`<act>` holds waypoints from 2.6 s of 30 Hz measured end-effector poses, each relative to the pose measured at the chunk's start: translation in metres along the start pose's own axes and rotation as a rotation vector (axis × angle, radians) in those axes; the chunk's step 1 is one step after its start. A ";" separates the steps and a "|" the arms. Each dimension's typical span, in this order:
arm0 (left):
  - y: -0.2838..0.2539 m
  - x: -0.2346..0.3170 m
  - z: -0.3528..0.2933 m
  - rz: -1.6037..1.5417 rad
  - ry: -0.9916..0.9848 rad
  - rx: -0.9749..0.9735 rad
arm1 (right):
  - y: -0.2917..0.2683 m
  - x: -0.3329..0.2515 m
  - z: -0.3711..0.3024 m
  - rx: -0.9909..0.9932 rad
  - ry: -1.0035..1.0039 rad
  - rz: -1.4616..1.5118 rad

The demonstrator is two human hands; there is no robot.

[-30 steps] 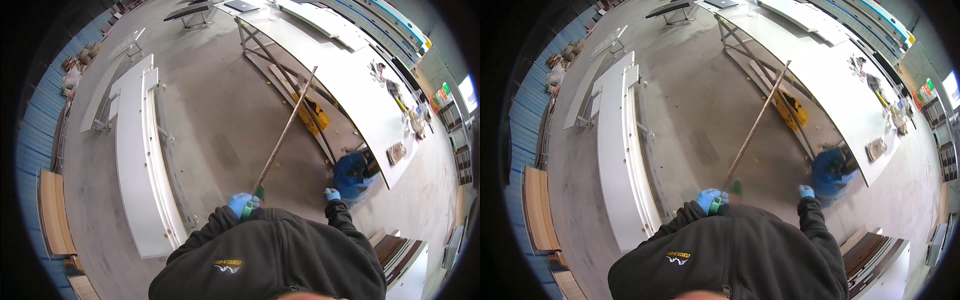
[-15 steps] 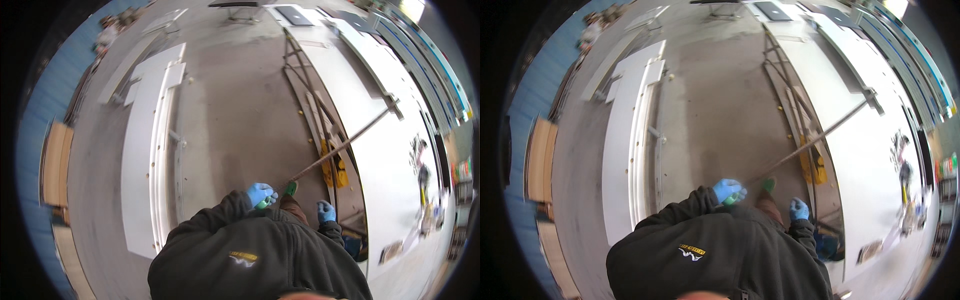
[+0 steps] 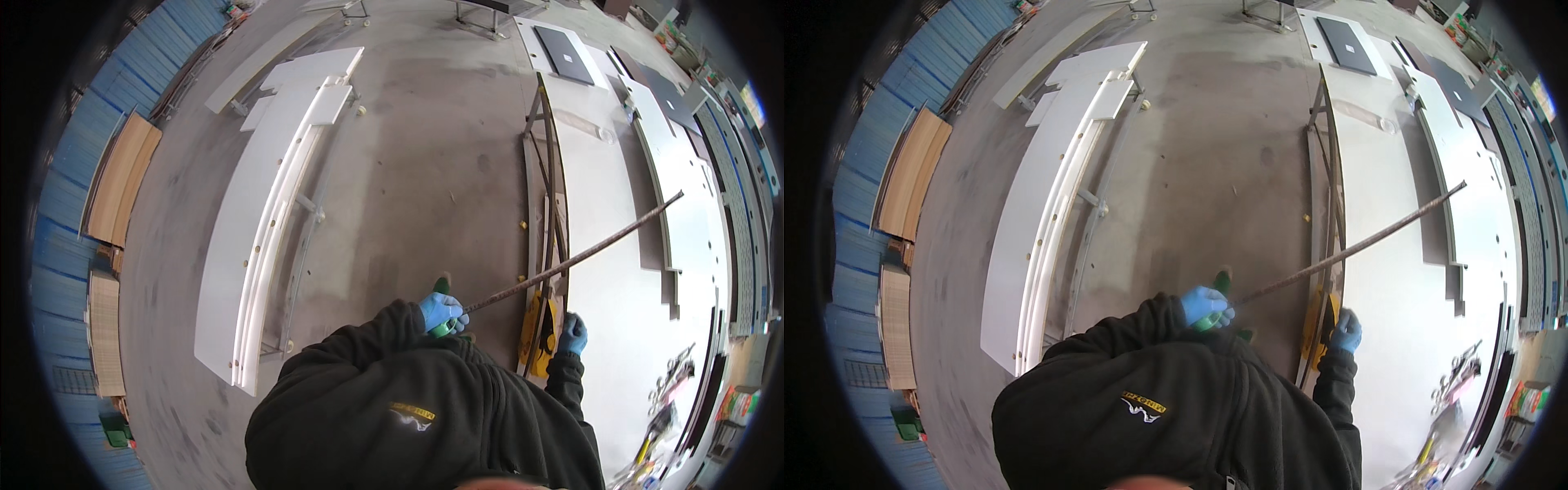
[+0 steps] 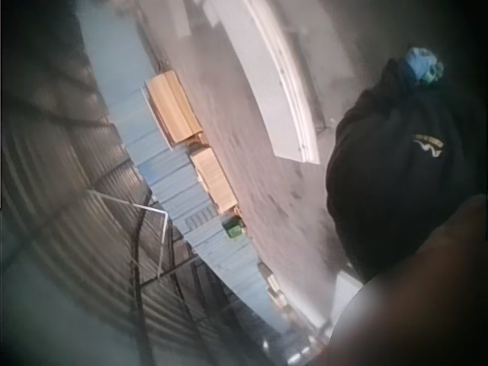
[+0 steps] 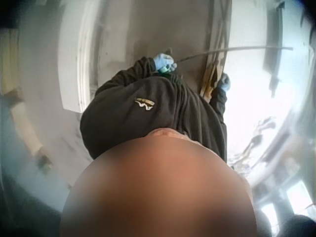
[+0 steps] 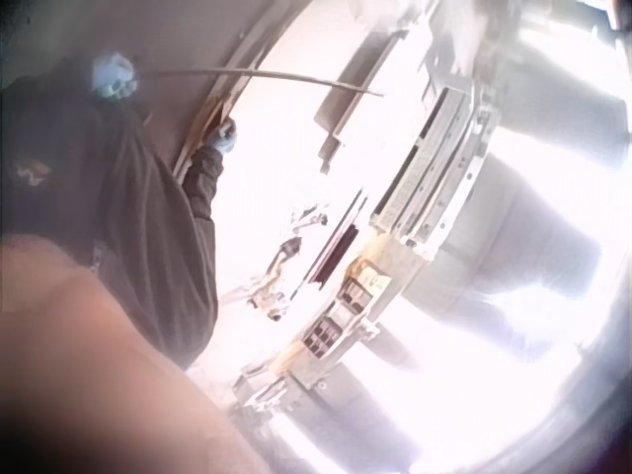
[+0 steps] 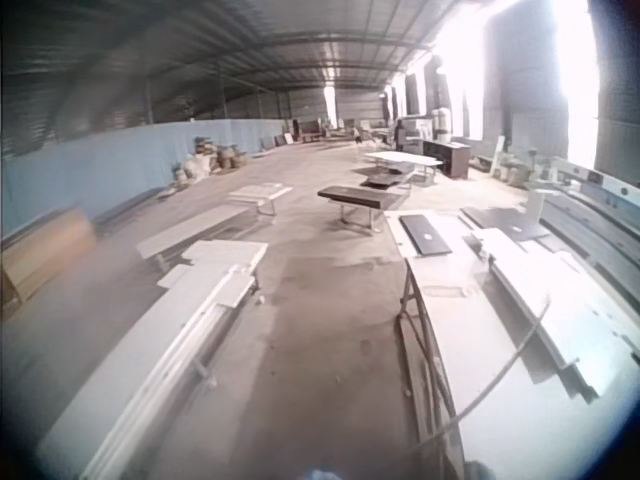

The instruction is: The person handles large white and dark grey panels, aligning them on a workbench and inserting a long metal rod into pre-drilled holes. They wipe one panel with a cloth and continue arranging the parts for assembly.

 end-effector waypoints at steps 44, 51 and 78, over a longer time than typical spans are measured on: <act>-0.182 0.401 0.285 -0.019 0.023 0.113 | 0.193 -0.174 0.308 -0.779 0.122 -0.502; -0.160 0.495 0.380 -0.154 0.046 0.085 | 0.256 -0.245 0.375 -0.678 0.103 -0.379; 0.007 0.750 0.812 -0.514 0.012 0.064 | 0.290 -0.278 0.637 -0.797 0.328 -0.242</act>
Point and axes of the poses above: each hand's wrist, its own z-axis towards the middle knuckle, its own y-axis out of the palm, x = y × z, the point moved 6 cm from there along z, towards the middle knuckle, and after that the axes turned 6 degrees about -z, right-handed, at the moved point
